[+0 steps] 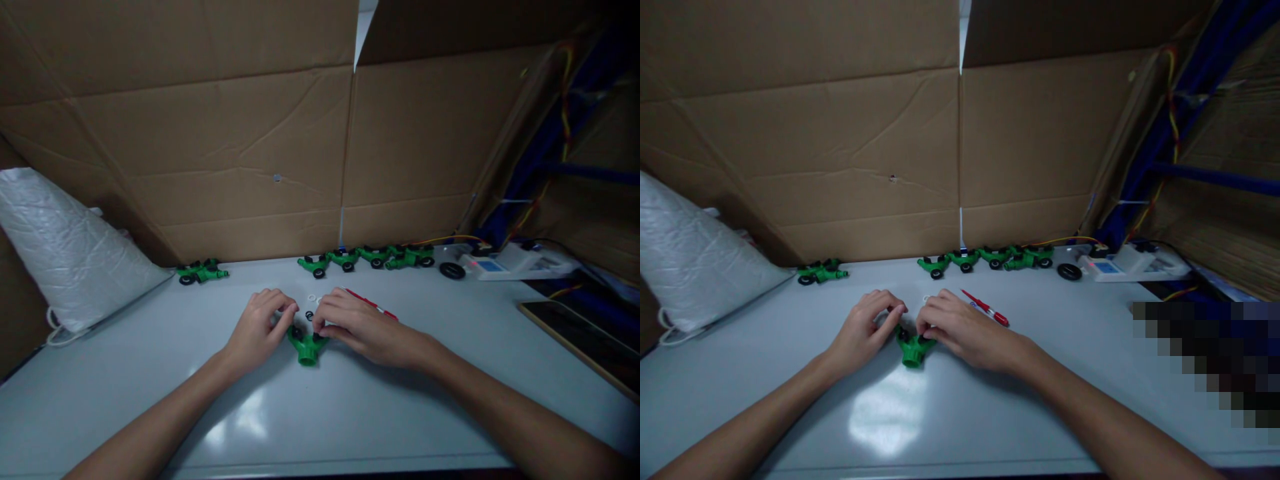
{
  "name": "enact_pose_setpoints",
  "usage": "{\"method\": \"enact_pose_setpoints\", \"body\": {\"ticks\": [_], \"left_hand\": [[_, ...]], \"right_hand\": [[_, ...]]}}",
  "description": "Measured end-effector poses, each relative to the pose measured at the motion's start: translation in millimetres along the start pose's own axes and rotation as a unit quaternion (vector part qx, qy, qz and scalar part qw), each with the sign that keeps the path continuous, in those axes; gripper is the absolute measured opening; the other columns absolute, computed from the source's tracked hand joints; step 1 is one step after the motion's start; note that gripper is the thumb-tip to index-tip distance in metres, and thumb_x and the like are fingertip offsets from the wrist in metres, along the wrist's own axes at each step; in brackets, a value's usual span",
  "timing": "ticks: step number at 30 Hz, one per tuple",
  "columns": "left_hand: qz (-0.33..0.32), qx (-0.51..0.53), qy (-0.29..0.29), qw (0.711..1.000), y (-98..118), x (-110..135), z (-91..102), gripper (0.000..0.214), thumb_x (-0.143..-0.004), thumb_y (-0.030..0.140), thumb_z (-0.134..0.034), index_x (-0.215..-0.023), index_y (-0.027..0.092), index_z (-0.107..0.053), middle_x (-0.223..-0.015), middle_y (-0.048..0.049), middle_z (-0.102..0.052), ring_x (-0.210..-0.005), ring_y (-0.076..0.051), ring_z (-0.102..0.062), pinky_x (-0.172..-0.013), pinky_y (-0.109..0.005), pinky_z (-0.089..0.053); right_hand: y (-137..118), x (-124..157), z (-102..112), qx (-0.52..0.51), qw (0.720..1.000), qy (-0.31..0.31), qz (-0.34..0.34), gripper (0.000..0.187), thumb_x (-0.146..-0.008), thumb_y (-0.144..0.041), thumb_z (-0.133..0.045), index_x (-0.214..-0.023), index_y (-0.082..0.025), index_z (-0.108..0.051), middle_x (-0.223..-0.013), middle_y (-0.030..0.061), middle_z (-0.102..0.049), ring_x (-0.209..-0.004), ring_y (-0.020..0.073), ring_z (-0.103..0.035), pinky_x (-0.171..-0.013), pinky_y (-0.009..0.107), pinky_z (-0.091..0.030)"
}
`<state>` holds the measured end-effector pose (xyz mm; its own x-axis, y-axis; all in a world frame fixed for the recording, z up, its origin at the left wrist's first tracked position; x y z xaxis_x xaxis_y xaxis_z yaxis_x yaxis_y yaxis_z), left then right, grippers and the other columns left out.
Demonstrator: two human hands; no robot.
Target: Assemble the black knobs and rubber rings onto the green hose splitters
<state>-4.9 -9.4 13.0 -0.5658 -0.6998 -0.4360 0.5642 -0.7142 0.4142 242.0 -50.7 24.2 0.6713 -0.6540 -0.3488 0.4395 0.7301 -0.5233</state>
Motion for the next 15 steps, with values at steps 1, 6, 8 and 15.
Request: {"method": "enact_pose_setpoints", "body": {"ticks": [1, 6, 8, 15], "left_hand": [[0.000, 0.000, -0.001, 1.000, -0.1, 0.0, 0.0, 0.025, -0.110, 0.033, -0.051, -0.095, 0.021, -0.067, -0.092, -0.0045, -0.069, -0.093, -0.024, -0.062, -0.089, -0.039, -0.043], [-0.002, 0.005, -0.003, 1.000, -1.7, 0.3, -0.7, 0.024, -0.111, 0.032, -0.051, -0.096, 0.021, -0.067, -0.092, -0.0041, -0.069, -0.093, -0.023, -0.062, -0.090, -0.039, -0.042], [-0.003, 0.007, -0.002, 1.000, -2.1, 0.2, -1.1, 0.024, -0.111, 0.032, -0.051, -0.097, 0.021, -0.067, -0.092, -0.0040, -0.069, -0.093, -0.023, -0.062, -0.090, -0.039, -0.042], [-0.005, 0.004, 0.000, 1.000, -1.0, 0.7, -1.0, 0.024, -0.111, 0.032, -0.051, -0.096, 0.021, -0.066, -0.091, -0.0034, -0.069, -0.092, -0.022, -0.061, -0.088, -0.038, -0.041]], "right_hand": [[0.2, 0.0, 0.0, 0.002, 1.000, 0.000, -0.001, 0.014, -0.110, -0.017, -0.054, -0.106, -0.026, -0.064, -0.108, 0.0042, -0.067, -0.108, 0.0230, -0.056, -0.098, 0.037, -0.044], [0.9, -0.2, -0.2, 0.009, 1.000, -0.006, 0.002, 0.013, -0.110, -0.018, -0.055, -0.107, -0.025, -0.065, -0.108, 0.0045, -0.067, -0.107, 0.0229, -0.055, -0.098, 0.036, -0.044], [0.0, -0.3, 0.7, 0.011, 1.000, -0.004, 0.001, 0.013, -0.110, -0.017, -0.055, -0.107, -0.024, -0.066, -0.107, 0.0046, -0.067, -0.107, 0.0226, -0.055, -0.097, 0.036, -0.043], [-3.2, -0.6, 1.6, 0.022, 1.000, -0.005, -0.001, 0.014, -0.109, -0.015, -0.054, -0.106, -0.024, -0.064, -0.106, 0.0041, -0.067, -0.105, 0.0224, -0.056, -0.096, 0.035, -0.044]]}}
Point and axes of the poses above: each hand's wrist, its own x-axis away from the middle knuckle, its own z-axis out of the back of the hand, y = z × x, the point moved 1 cm from there along -x, towards the middle knuckle
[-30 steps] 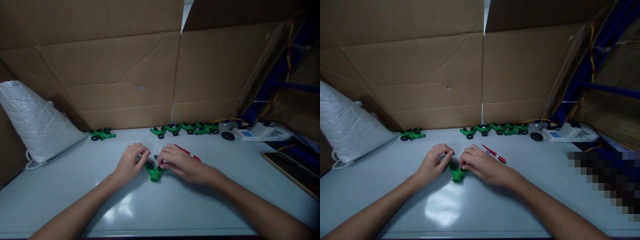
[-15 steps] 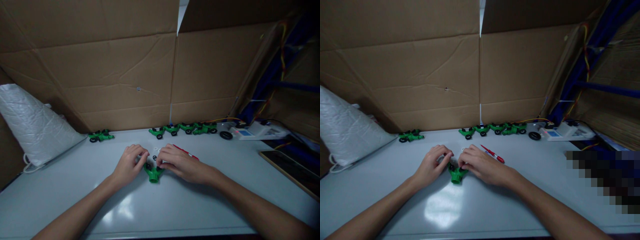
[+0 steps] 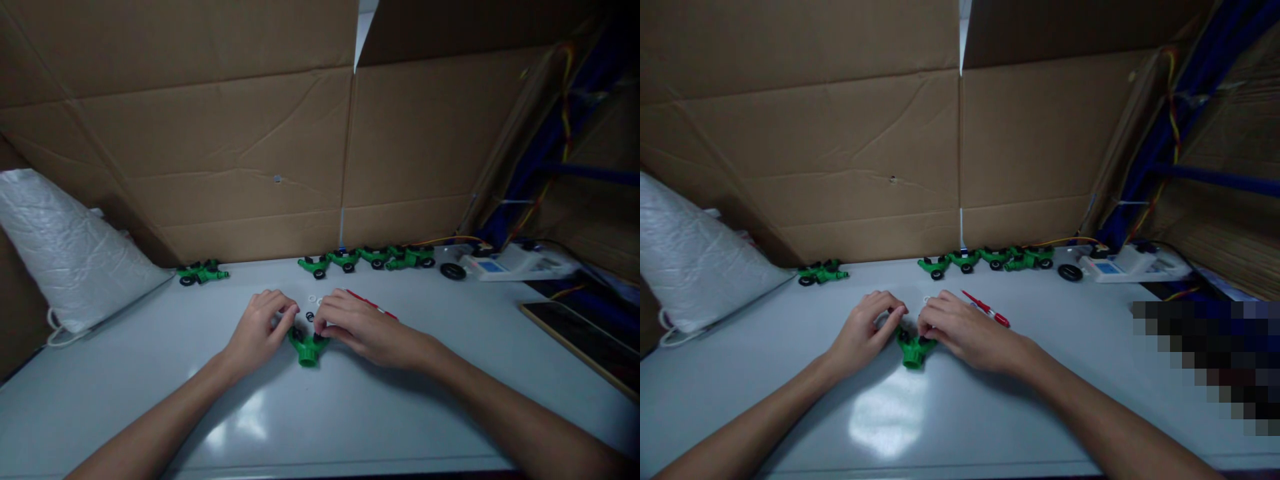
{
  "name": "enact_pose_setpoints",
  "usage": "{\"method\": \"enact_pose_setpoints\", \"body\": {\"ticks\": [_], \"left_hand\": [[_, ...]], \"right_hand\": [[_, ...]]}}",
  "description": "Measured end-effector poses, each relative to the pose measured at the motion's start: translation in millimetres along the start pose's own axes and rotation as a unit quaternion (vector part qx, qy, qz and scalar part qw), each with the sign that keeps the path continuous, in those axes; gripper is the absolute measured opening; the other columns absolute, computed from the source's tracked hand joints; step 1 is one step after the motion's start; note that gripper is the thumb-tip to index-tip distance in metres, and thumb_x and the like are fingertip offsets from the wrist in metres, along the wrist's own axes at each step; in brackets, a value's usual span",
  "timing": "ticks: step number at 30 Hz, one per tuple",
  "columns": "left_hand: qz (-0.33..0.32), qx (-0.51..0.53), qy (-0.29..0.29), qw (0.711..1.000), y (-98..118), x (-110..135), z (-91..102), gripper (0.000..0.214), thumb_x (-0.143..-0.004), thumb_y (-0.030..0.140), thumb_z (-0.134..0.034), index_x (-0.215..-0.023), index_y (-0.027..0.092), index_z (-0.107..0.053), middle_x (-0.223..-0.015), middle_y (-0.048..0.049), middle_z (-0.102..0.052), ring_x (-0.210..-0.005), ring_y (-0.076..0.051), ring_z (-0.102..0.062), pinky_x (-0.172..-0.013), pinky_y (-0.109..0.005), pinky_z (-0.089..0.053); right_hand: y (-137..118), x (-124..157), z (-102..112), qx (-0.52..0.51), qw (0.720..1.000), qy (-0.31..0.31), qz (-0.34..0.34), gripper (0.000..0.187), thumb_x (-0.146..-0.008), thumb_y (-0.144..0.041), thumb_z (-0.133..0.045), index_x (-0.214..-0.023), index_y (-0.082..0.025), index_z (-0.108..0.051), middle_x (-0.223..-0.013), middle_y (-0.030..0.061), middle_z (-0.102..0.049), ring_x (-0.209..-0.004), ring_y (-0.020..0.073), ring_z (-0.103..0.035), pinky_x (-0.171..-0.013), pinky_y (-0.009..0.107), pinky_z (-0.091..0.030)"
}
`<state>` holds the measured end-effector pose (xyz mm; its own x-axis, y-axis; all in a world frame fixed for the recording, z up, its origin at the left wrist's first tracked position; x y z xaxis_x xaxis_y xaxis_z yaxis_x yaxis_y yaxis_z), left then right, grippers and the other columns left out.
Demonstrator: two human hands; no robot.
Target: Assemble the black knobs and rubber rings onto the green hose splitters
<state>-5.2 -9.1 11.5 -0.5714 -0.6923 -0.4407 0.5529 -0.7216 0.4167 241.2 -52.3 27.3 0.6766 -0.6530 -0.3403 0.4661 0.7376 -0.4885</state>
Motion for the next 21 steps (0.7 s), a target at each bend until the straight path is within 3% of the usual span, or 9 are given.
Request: {"method": "enact_pose_setpoints", "body": {"ticks": [21], "left_hand": [[-0.003, -0.003, -0.005, 1.000, 0.6, -0.3, 0.5, 0.024, -0.111, 0.032, -0.051, -0.096, 0.021, -0.067, -0.092, -0.0039, -0.069, -0.093, -0.023, -0.062, -0.088, -0.038, -0.041]], "right_hand": [[-3.0, 0.4, -3.1, 0.063, 0.998, 0.012, -0.005, 0.012, -0.108, -0.017, -0.055, -0.108, -0.024, -0.066, -0.107, 0.0059, -0.068, -0.106, 0.0240, -0.055, -0.097, 0.038, -0.045]]}}
Point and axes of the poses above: each hand's wrist, its own x-axis away from the middle knuckle, its own z-axis out of the back of the hand, y = z × x, the point moved 1 cm from there along -x, towards the middle knuckle
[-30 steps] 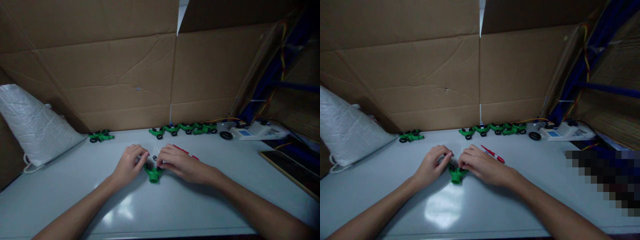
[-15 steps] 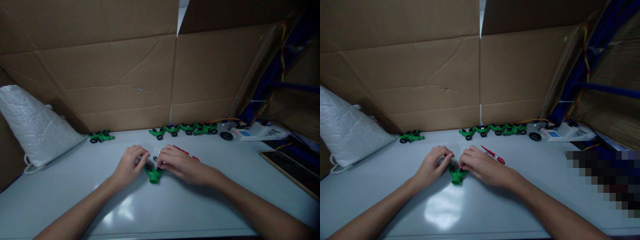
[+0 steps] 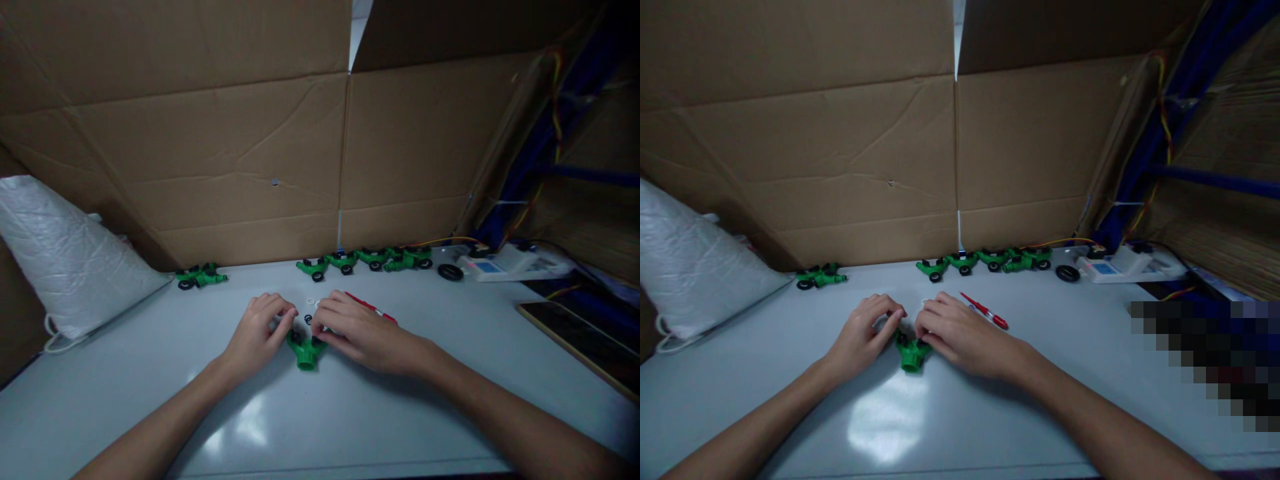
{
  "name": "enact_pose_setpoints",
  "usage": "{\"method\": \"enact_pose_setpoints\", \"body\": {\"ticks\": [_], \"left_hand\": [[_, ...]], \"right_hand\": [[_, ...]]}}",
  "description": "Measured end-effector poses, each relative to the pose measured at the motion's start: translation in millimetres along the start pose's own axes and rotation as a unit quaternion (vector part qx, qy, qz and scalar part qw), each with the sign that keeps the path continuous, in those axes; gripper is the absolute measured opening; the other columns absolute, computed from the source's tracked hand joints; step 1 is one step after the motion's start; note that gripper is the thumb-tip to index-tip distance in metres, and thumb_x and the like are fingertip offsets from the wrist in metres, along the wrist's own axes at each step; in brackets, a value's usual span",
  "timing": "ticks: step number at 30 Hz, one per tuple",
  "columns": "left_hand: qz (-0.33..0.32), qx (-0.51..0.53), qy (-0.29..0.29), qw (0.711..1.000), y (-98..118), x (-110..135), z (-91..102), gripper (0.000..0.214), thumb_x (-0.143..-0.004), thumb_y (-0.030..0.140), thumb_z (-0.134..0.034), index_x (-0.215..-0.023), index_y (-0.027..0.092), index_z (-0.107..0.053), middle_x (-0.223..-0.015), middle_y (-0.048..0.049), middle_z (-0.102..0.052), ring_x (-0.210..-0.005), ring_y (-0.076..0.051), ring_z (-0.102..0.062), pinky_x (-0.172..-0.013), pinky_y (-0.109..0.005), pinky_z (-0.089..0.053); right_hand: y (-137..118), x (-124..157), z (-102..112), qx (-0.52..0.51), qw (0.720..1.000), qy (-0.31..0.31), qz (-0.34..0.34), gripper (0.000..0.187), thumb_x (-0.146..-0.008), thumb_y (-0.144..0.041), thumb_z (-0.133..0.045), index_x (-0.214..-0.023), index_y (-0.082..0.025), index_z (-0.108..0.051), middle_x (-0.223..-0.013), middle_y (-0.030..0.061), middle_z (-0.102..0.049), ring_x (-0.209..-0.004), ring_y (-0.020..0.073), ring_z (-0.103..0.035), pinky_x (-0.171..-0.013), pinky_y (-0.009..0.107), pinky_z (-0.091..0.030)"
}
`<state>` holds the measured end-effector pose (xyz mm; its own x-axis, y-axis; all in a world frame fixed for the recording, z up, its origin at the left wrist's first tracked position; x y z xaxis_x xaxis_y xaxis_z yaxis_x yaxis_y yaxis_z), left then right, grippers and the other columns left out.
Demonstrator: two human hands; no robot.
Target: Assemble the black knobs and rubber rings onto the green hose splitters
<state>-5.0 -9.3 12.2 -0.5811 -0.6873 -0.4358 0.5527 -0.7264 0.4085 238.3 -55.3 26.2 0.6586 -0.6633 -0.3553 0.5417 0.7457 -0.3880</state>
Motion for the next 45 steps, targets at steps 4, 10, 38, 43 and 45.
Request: {"method": "enact_pose_setpoints", "body": {"ticks": [4, 10, 38, 43, 45], "left_hand": [[0.001, 0.000, -0.001, 1.000, 0.2, -0.8, -0.4, 0.025, -0.111, 0.032, -0.050, -0.096, 0.021, -0.067, -0.092, -0.0042, -0.068, -0.093, -0.023, -0.062, -0.088, -0.038, -0.041], [-0.001, 0.002, -0.003, 1.000, -1.2, 0.3, -0.3, 0.025, -0.112, 0.034, -0.050, -0.097, 0.021, -0.066, -0.092, -0.0039, -0.068, -0.093, -0.022, -0.061, -0.089, -0.039, -0.041], [-0.009, -0.007, -0.005, 1.000, 0.0, -1.1, 1.1, 0.024, -0.111, 0.032, -0.050, -0.098, 0.021, -0.066, -0.092, -0.0045, -0.069, -0.093, -0.023, -0.061, -0.088, -0.039, -0.042], [-0.009, -0.007, -0.008, 1.000, 1.7, -0.7, 1.8, 0.024, -0.111, 0.032, -0.050, -0.097, 0.021, -0.067, -0.092, -0.0043, -0.069, -0.092, -0.023, -0.062, -0.088, -0.038, -0.042], [-0.009, -0.008, -0.009, 1.000, 2.7, -0.6, 2.2, 0.024, -0.111, 0.032, -0.050, -0.097, 0.021, -0.067, -0.092, -0.0042, -0.069, -0.092, -0.023, -0.062, -0.087, -0.038, -0.042]], "right_hand": [[-3.2, 0.4, 1.1, 0.000, 1.000, -0.004, 0.002, 0.012, -0.107, -0.016, -0.056, -0.111, -0.023, -0.065, -0.109, 0.0062, -0.067, -0.108, 0.0244, -0.055, -0.098, 0.038, -0.045], [-4.7, -0.7, 2.6, -0.012, 1.000, -0.002, 0.003, 0.013, -0.107, -0.015, -0.055, -0.112, -0.023, -0.064, -0.108, 0.0057, -0.068, -0.108, 0.0236, -0.057, -0.097, 0.037, -0.046], [-2.2, -3.9, 0.9, 0.035, 0.999, -0.010, 0.012, 0.010, -0.110, -0.021, -0.056, -0.106, -0.023, -0.065, -0.107, 0.0062, -0.066, -0.105, 0.0245, -0.056, -0.097, 0.039, -0.047], [-1.9, -4.0, 0.5, 0.036, 0.999, -0.010, 0.011, 0.009, -0.109, -0.021, -0.057, -0.107, -0.024, -0.065, -0.107, 0.0061, -0.067, -0.105, 0.0250, -0.055, -0.097, 0.040, -0.047], [-2.1, -3.6, 0.4, 0.035, 0.999, -0.007, 0.010, 0.009, -0.110, -0.022, -0.057, -0.107, -0.024, -0.065, -0.107, 0.0062, -0.067, -0.105, 0.0250, -0.055, -0.097, 0.040, -0.047]]}}
Point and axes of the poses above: each hand's wrist, its own x-axis away from the middle knuckle, its own z-axis out of the back of the hand, y = z × x, the point moved 1 cm from there along -x, towards the middle knuckle
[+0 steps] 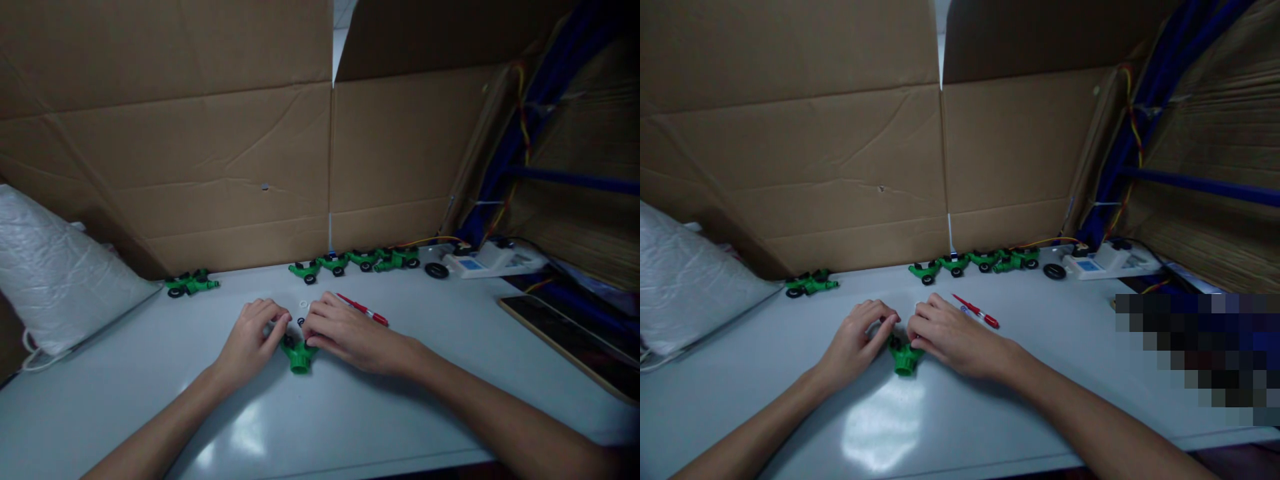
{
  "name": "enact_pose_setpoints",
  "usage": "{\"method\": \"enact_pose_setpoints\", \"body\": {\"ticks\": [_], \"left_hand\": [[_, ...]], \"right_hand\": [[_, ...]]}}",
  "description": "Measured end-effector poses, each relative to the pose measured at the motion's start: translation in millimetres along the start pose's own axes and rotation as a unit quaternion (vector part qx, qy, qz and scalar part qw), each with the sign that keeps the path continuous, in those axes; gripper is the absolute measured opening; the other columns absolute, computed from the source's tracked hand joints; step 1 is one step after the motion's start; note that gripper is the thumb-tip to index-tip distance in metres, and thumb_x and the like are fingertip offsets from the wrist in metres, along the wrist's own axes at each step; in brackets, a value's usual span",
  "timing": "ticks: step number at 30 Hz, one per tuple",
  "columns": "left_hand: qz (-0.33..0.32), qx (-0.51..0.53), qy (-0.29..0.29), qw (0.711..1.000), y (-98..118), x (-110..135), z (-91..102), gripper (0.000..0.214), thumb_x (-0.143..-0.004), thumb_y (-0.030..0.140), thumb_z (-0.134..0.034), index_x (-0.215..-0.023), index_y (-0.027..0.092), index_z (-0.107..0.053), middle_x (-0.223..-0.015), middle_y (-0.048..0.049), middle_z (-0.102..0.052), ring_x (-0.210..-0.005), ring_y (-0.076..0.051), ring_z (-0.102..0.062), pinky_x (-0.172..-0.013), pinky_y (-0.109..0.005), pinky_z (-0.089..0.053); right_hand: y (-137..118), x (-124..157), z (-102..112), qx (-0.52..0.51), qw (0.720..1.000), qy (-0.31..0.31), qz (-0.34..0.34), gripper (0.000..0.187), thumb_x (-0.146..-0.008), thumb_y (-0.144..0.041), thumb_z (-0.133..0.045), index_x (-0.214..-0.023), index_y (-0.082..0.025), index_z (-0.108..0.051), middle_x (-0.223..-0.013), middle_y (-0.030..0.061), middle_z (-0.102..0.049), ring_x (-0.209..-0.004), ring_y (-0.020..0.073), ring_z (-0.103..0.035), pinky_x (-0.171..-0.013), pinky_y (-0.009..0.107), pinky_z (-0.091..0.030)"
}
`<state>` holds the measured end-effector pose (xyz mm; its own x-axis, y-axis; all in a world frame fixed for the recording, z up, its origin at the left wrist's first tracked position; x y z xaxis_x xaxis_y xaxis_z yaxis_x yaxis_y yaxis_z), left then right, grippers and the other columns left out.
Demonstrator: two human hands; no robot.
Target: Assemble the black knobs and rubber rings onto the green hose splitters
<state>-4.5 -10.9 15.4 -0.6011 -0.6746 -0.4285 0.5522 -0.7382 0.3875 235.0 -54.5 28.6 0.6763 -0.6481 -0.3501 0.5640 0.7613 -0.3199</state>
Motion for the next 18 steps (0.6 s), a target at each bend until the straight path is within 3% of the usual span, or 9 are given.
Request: {"method": "enact_pose_setpoints", "body": {"ticks": [13, 18], "left_hand": [[0.002, 0.005, -0.012, 1.000, 2, 1, -1.3, 0.026, -0.111, 0.033, -0.049, -0.097, 0.021, -0.067, -0.091, -0.0047, -0.068, -0.093, -0.023, -0.062, -0.087, -0.039, -0.043], [0.003, 0.015, -0.008, 1.000, 3, 1, -1.1, 0.026, -0.111, 0.033, -0.049, -0.097, 0.021, -0.066, -0.093, -0.0055, -0.069, -0.092, -0.024, -0.063, -0.087, -0.040, -0.045]], "right_hand": [[-2, 2, 3, 0.012, 1.000, 0.014, -0.016, 0.008, -0.108, -0.028, -0.061, -0.112, -0.022, -0.065, -0.111, 0.0075, -0.068, -0.110, 0.0264, -0.057, -0.101, 0.041, -0.047], [20, 6, 11, 0.089, 0.986, 0.075, -0.123, 0.015, -0.109, -0.024, -0.050, -0.119, -0.020, -0.060, -0.115, 0.0101, -0.072, -0.106, 0.0261, -0.066, -0.089, 0.038, -0.050]]}}
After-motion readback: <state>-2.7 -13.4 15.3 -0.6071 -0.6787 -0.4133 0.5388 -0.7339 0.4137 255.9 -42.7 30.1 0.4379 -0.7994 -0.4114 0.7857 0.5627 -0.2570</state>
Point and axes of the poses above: each hand's wrist, its own x-axis away from the middle knuckle, its own z-axis out of the back of the hand, y = z × x, the point moved 1 cm from there along -x, towards the middle knuckle
